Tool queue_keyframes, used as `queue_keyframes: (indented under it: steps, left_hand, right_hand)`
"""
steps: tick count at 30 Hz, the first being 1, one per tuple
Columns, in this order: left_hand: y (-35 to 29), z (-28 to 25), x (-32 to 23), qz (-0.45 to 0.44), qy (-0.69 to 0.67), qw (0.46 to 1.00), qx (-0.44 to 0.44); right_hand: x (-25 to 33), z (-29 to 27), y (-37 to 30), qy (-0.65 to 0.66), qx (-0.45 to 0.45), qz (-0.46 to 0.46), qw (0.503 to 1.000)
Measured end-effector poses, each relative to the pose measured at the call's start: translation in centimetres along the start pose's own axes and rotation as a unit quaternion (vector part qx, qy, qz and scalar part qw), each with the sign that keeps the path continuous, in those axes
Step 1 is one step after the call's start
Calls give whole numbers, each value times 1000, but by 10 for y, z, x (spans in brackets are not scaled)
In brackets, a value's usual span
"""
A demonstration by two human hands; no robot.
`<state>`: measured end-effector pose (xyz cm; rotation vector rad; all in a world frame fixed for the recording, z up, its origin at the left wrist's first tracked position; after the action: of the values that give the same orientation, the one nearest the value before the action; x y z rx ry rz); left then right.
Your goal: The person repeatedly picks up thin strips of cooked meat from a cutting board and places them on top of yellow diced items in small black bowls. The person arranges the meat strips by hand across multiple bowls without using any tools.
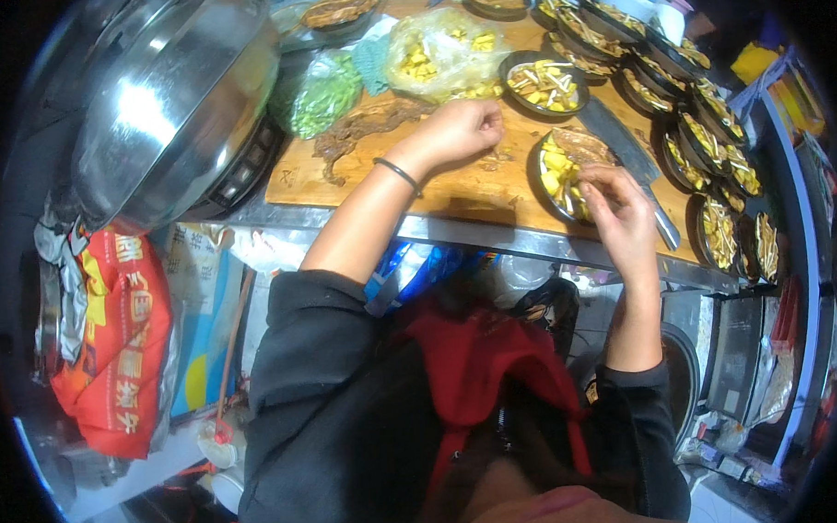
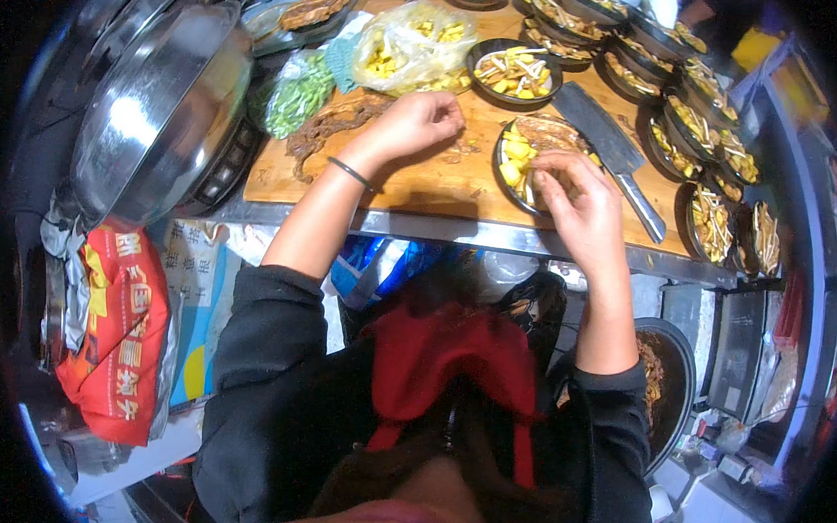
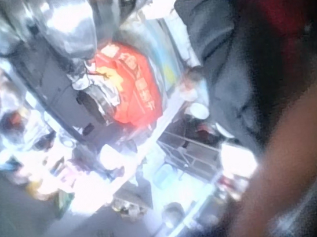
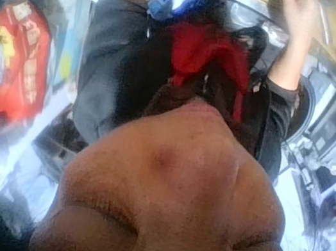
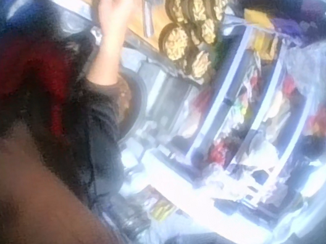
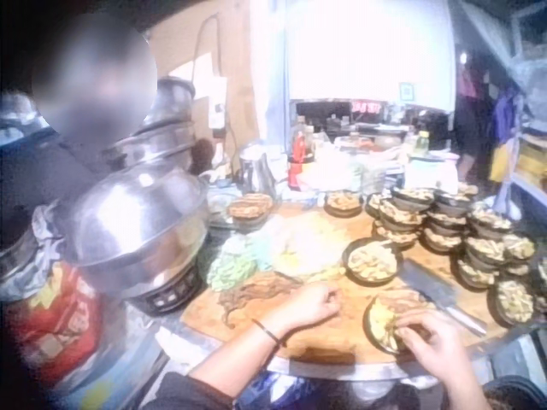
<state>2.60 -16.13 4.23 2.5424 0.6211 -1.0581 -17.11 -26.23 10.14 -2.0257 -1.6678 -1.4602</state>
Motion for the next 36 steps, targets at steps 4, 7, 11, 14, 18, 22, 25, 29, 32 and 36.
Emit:
queue_keyframes:
  steps: [4,7,11,14,18,22,25,29,32,36]
  left_hand:
    - [-14,-1,-21,117,87,989,6]
    - [-19,8,-14,96,214,972,13]
    - [-8,4,-7,48,161,986,-25]
    - [1,-5,1,-31,-58,998,-18]
    - [2,2,-17,-56,-358,931,48]
    - [7,9,-47,16,-455,884,102]
    - [12,22,-59,21,-532,838,119]
    - [17,46,-75,18,-519,846,124]
    - [18,58,-88,41,-455,879,133]
    - [13,57,-110,187,-168,964,83]
  right_hand:
    - [5,3,6,-23,3,-32,999]
    - [6,4,8,-25,1,-41,999]
    - [1,7,10,-28,15,-11,999]
    - [1,8,18,-31,7,0,1000]
    - [23,16,36,-4,17,-96,995]
    - [31,18,47,-2,22,-125,992]
    - [15,9,47,-13,19,-52,998]
    - [4,-14,37,-10,-24,-77,997]
    - [-30,-19,26,77,-8,52,996]
    - [-65,-27,8,136,-12,151,979]
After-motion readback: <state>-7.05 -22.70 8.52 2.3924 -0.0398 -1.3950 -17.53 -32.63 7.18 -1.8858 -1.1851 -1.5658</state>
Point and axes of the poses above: each hand's wrist, its own y-axis towards the middle knuckle, its own z-axis out of the palm, x = y × z, the point moved 8 cm from there along y, towards the middle knuckle, and after that the axes turned 1 degree about -x, right-handed, at the moved point
